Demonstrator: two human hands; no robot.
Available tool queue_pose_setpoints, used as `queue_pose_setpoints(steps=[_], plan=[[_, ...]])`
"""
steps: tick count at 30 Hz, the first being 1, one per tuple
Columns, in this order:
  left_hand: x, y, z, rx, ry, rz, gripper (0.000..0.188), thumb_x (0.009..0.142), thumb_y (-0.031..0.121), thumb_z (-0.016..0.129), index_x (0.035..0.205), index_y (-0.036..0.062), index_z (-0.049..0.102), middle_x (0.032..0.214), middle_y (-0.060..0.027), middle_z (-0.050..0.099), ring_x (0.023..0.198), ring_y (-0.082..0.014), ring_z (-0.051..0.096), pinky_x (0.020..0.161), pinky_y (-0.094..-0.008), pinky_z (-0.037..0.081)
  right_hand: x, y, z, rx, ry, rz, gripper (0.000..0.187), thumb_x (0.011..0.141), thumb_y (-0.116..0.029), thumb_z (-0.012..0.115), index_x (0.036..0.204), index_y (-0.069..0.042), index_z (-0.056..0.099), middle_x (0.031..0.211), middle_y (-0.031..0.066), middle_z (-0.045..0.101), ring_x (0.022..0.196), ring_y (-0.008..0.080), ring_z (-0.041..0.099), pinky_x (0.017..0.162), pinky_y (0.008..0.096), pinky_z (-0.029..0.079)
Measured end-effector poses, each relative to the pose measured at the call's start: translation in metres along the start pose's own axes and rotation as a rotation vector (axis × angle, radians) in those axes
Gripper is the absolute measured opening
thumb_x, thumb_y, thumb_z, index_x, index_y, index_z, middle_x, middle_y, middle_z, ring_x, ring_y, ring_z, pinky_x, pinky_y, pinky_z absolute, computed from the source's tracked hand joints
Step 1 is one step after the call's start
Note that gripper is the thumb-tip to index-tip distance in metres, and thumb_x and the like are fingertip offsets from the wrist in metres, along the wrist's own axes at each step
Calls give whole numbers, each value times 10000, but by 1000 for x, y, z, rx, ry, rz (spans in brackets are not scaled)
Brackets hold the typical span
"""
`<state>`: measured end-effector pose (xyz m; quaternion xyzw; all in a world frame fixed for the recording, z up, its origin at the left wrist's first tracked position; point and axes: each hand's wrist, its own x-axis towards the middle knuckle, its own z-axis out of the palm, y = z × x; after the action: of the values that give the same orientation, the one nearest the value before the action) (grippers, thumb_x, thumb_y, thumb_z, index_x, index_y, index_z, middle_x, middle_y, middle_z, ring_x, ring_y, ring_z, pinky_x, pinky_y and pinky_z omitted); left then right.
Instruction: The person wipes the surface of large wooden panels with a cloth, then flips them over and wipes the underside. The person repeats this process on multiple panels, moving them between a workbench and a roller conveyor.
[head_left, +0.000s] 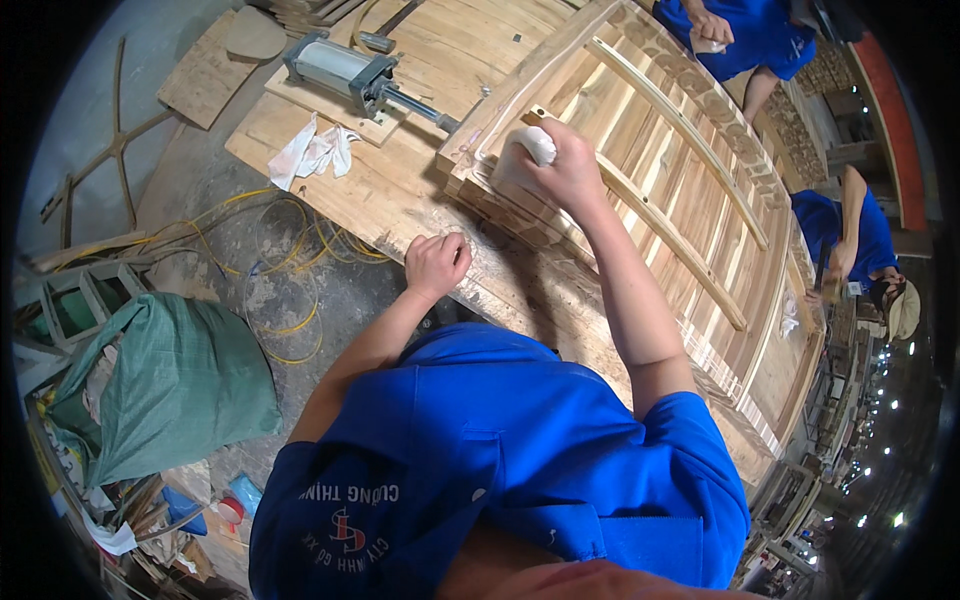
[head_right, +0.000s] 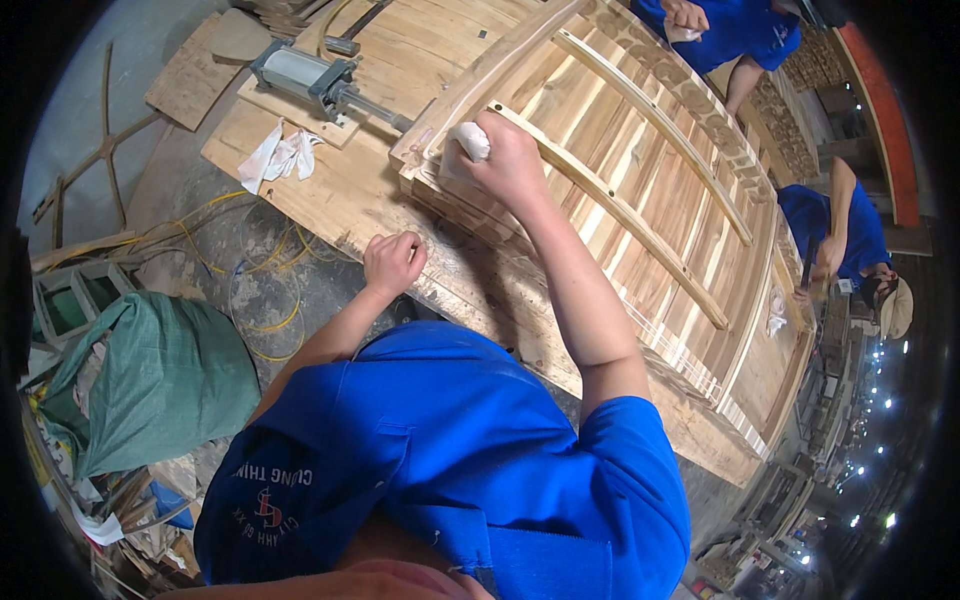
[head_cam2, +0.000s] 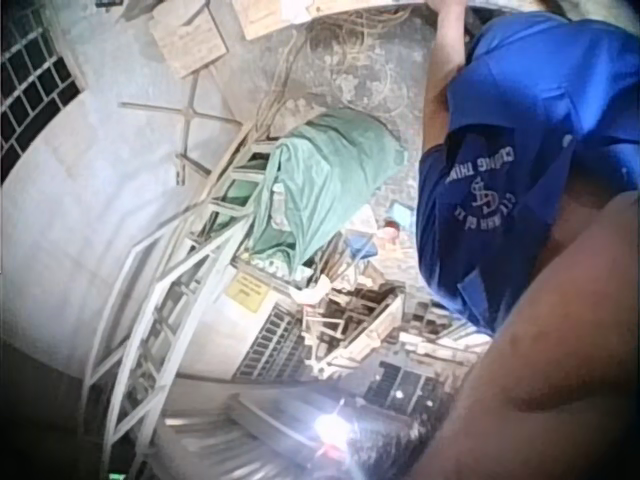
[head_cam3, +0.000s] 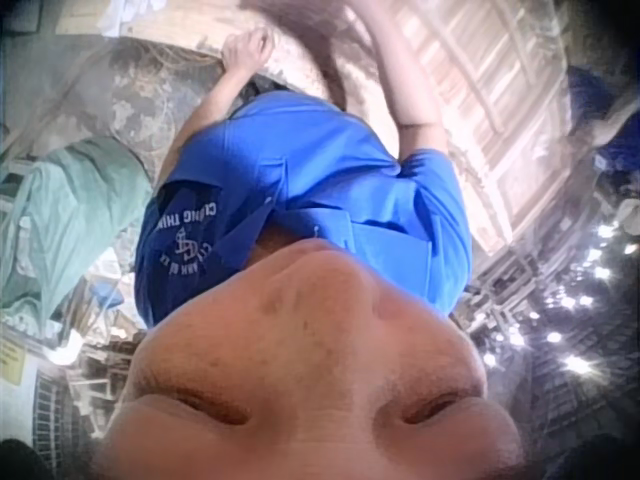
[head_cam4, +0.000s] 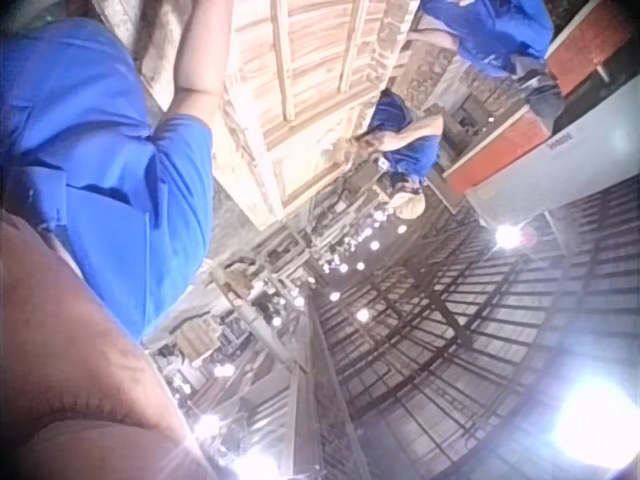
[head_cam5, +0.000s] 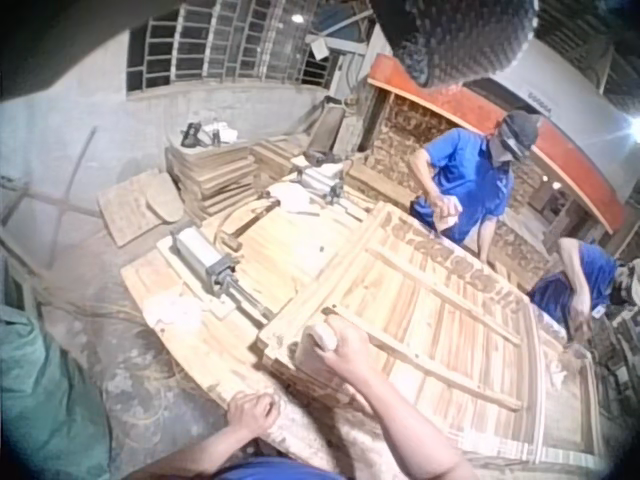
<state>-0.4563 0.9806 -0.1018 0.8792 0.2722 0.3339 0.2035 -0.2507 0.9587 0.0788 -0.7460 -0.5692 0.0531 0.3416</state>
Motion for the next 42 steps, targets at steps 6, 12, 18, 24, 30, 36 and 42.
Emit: queue_pose_setpoints(steps=[6, 12, 18, 24, 30, 36, 42], plan=[[1, 3, 4, -9, 2, 45, 98, 770, 182, 672, 755, 127, 592, 653, -20, 634, 605, -217, 614, 611, -349, 413, -34, 20, -26, 6, 26, 73, 253, 745, -263, 745, 827, -61, 616, 769, 166, 617, 734, 343, 621, 668, 411, 492], [-7, 0, 9, 39, -69, -29, 118, 794, 207, 658, 790, 115, 586, 684, -59, 630, 649, -261, 608, 671, -389, 431, -96, 48, -86, 1548, 607, 692, 352, 852, -246, 671, 1124, -51, 560, 978, 66, 642, 780, 180, 652, 601, 287, 540], [-4, 15, 12, 157, -72, -76, 116, 803, 213, 645, 787, 112, 590, 597, -80, 565, 584, -302, 564, 568, -429, 424, -250, 115, -199, 2114, 684, 349, 571, 927, -436, 509, 1348, -54, 450, 1335, 147, 500, 1155, 298, 506, 601, 292, 517], [-13, 66, 25, -15, 46, -337, 169, 849, 214, 615, 847, 47, 589, 678, -91, 579, 617, -206, 539, 603, -363, 447, -425, 155, -312, 1761, 862, 296, 566, 972, -465, 430, 1361, -53, 423, 1340, 142, 507, 1088, 301, 561, 500, 273, 488], [-76, 175, 96, 10, 11, -298, 207, 871, 249, 613, 871, 43, 594, 713, -89, 590, 657, -199, 549, 633, -356, 451, -528, 158, -387, 1413, 1077, 460, 540, 1005, -452, 347, 1311, -15, 430, 1274, 183, 543, 864, 251, 650, 386, 245, 482], [-84, 245, 126, 56, -74, -105, 278, 919, 303, 582, 821, 43, 599, 645, -137, 586, 567, -284, 556, 560, -388, 445, -579, 175, -425, 1143, 1173, 476, 469, 1009, -401, 386, 1264, -13, 452, 1205, 220, 584, 941, 274, 642, 657, 344, 563], [-82, 255, 127, 141, -66, -118, 275, 916, 307, 576, 825, 49, 605, 647, -129, 591, 572, -280, 561, 571, -393, 446, -582, 195, -437, 592, 1117, 492, 253, 923, -187, 621, 1030, 41, 650, 979, 116, 679, 890, 156, 623, 798, 286, 498]])
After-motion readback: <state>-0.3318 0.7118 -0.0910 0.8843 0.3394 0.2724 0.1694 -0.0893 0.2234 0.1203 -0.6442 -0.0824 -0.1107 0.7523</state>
